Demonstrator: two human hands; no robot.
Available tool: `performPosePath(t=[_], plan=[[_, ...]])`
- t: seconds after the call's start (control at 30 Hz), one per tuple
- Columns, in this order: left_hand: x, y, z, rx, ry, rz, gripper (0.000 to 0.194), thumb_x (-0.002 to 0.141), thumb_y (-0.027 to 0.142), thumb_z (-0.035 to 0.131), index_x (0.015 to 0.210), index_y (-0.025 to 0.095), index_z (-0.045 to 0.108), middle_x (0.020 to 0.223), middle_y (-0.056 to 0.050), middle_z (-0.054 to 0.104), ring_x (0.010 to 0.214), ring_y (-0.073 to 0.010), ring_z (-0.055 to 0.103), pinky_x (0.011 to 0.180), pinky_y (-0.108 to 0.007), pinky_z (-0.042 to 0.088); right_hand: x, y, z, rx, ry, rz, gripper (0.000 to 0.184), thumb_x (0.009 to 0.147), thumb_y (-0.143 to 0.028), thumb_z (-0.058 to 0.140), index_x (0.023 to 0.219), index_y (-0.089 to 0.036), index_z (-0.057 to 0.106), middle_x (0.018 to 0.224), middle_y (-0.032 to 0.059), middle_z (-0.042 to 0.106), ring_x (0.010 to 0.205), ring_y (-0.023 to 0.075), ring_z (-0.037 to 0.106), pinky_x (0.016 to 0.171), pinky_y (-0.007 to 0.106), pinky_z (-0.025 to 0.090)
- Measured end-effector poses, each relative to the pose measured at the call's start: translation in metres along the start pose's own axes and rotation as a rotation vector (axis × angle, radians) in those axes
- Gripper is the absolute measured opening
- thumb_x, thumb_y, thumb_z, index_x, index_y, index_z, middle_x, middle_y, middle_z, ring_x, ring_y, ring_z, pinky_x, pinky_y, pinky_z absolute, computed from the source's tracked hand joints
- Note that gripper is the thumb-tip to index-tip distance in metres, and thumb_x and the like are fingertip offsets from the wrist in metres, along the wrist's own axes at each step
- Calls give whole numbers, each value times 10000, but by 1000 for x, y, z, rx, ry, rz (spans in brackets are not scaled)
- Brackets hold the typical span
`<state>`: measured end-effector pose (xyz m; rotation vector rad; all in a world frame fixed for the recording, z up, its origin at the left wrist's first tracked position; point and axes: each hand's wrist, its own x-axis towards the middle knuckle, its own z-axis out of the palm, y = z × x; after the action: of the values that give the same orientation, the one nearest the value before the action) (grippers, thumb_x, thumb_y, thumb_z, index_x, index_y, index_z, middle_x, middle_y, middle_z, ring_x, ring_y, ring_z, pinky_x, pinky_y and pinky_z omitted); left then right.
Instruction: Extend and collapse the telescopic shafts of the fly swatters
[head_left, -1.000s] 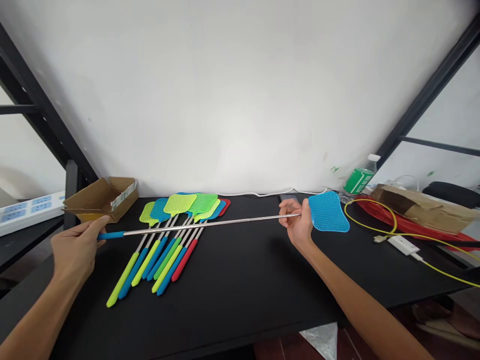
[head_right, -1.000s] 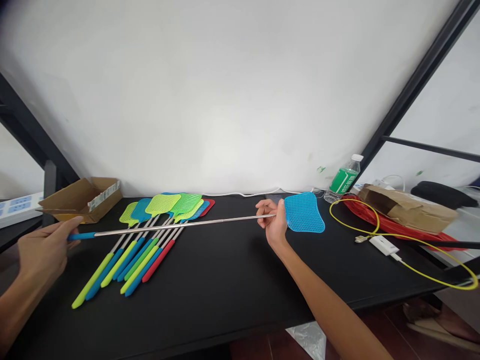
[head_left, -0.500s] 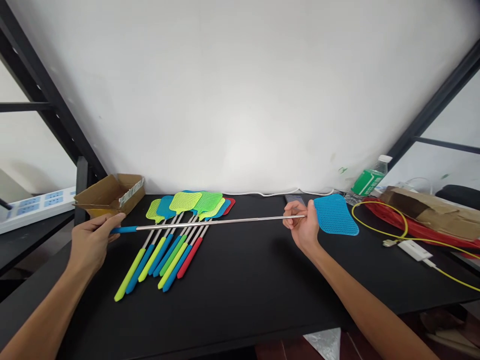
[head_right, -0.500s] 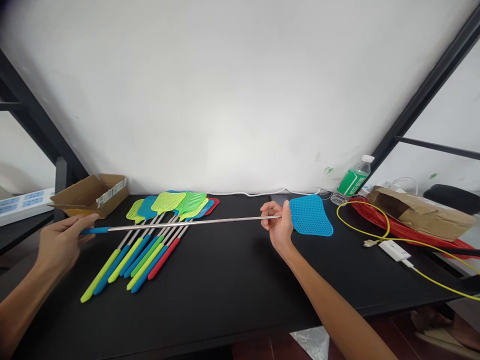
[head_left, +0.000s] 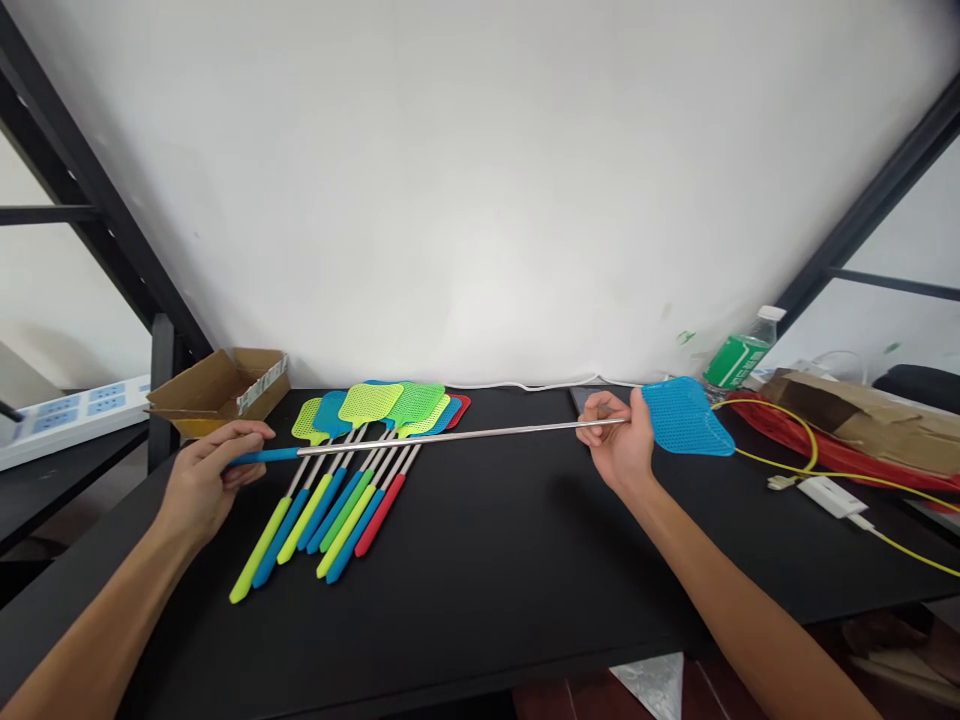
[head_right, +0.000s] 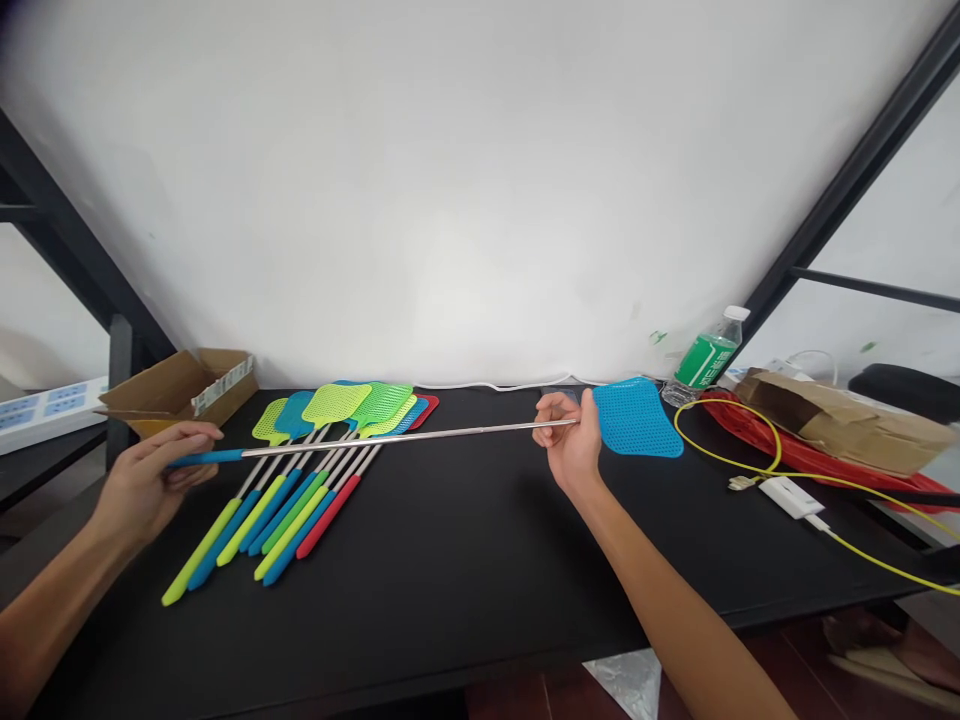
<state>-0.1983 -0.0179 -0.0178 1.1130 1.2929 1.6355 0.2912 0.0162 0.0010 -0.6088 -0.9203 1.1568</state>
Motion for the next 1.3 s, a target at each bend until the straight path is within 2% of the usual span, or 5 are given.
performPosePath(t=[0.37, 0.67, 0.83, 1.03, 1.3], plan=[[-1, 5, 8, -201, 52, 53, 285, 685, 241, 850, 924, 189, 704, 599, 29, 508, 543, -92, 433, 465, -207, 365, 1, -5, 4, 267, 155, 189, 415, 937, -534, 544, 771, -176, 674, 525, -40, 411, 404, 86, 337, 422, 226, 347], [1, 4, 7, -285, 60, 82, 367, 628, 206, 886, 936, 205, 685, 720, 9, 621, 571, -99, 463, 472, -211, 399, -3, -3, 6, 290, 140, 247, 401, 927, -542, 549, 805, -179, 666, 558, -36, 412, 421, 92, 338, 428, 233, 348], [2, 2, 6, -285, 22, 73, 435, 619, 146, 872, 999, 226, 674, 964, -64, 726, 583, -90, 458, 483, -208, 403, -4, 0, 6, 301, 112, 258, 407, 942, -517, 505, 810, -171, 674, 555, -31, 398, 434, 103, 352, 437, 238, 347], [1, 3, 6, -292, 40, 31, 350, 655, 258, 894, 916, 181, 673, 667, 38, 510, 559, -85, 418, 475, -205, 403, -3, 0, 5, 302, 128, 249, 411, 947, -493, 488, 788, -161, 671, 551, -31, 381, 434, 101, 336, 435, 239, 336], [-2, 6, 8, -238, 103, -26, 474, 741, 527, 825, 677, 177, 512, 579, 45, 394, 552, -98, 399, 475, -212, 401, -5, 0, 6, 301, 113, 246, 407, 951, -479, 496, 780, -156, 675, 546, -34, 363, 443, 98, 324, 436, 232, 331]])
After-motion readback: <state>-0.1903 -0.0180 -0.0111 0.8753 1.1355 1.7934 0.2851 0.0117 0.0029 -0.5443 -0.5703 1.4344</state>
